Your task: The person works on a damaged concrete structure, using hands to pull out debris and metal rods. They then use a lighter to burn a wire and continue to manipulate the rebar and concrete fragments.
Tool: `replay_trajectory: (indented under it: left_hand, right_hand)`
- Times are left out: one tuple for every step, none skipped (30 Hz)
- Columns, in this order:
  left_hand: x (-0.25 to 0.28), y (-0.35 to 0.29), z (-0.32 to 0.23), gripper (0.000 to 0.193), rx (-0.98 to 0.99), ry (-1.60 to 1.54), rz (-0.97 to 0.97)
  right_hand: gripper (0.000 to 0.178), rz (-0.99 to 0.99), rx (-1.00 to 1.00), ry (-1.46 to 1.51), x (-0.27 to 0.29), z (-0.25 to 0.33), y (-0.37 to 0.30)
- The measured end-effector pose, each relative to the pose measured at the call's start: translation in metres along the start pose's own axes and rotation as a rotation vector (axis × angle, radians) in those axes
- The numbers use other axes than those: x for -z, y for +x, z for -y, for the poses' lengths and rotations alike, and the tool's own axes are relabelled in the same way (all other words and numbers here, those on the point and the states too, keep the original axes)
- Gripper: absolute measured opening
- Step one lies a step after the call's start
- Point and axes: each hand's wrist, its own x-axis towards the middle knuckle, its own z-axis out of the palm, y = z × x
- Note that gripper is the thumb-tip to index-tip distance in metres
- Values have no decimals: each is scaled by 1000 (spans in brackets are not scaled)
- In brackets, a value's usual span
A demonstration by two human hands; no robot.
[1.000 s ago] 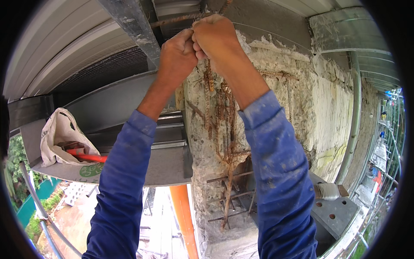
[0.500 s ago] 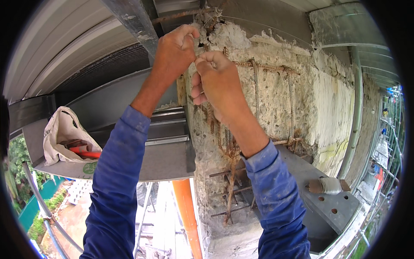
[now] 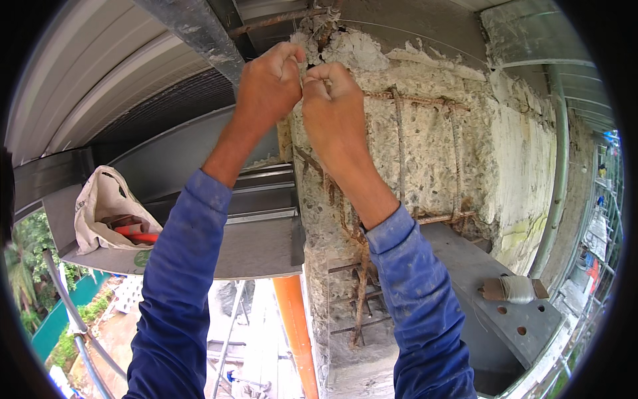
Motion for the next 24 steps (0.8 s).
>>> replay_trajectory:
  left_hand:
    - [0,-1,0,17,14,8,7]
    - [1,-2,-1,16,28,15,15]
    - [2,-3,-2,16,42,23,21]
    - [4,-3,-4,15,38,6,40]
    - [5,-4,-5,15,34,-11,59]
    - [6,-4,-7,14,30,-28,75]
    - [7,-4,-6,14,13,-21,88]
    - [7,-5,-5,14,-5,-15,100]
    - [7,-4,-5,14,-24,-10,114]
    - [7,-3,-5,14,-40,19,110]
    - [8,-2,-5,14,-55,47,106]
    - [7,-3,-4,14,-68,71,105]
    - [6,-4,-2,14,-79,84,113]
    - [4,-5,-1,14,-91,97,121]
    - [5,-6,-1,15,-102,113,127]
    - [6,-7,-2,15,-102,130,135]
    - [7,-8,-2,15,-102,148,142]
    - [8,-9,-4,15,-102,165,149]
    - [8,-9,-5,15,-118,166,149]
    - [9,-8,-6,15,-135,167,149]
    - [10,-8,-7,15,-151,169,149]
    - [10,-7,-7,14,-130,167,176]
    - [10,-7,-8,14,-108,165,202]
    - [10,-6,-10,15,-88,163,232]
  right_hand:
    - [12,4,13,-2,-1,1,3]
    - [11,7,26,-5,-1,1,5]
    - [12,3,14,0,-2,2,5]
    - [12,-2,3,5,-4,4,6]
    - [12,-7,-9,9,-5,4,6]
    - [12,-18,-12,15,-4,5,8]
    - [12,-28,-15,20,-2,5,11]
    - [12,-39,-18,25,-1,4,13]
    - [12,-33,-13,23,0,3,14]
    - [13,-28,-8,21,1,1,16]
    - [13,-22,-3,19,2,0,18]
    - [13,-21,-2,15,3,0,19]
    - [13,-20,-1,11,2,0,20]
    - [14,-18,0,7,3,0,22]
    - [14,-10,0,10,4,3,23]
    - [14,-2,0,14,4,6,23]
    - [15,7,0,17,5,7,24]
    - [15,1,-11,7,5,6,25]
    - [15,-5,-23,-2,5,5,26]
    - [15,-10,-35,-12,5,4,28]
    - [15,-5,-24,-10,5,4,30]
    - [15,0,-12,-9,7,4,32]
    - [15,5,-1,-8,7,4,34]
    - [13,15,6,-11,7,3,36]
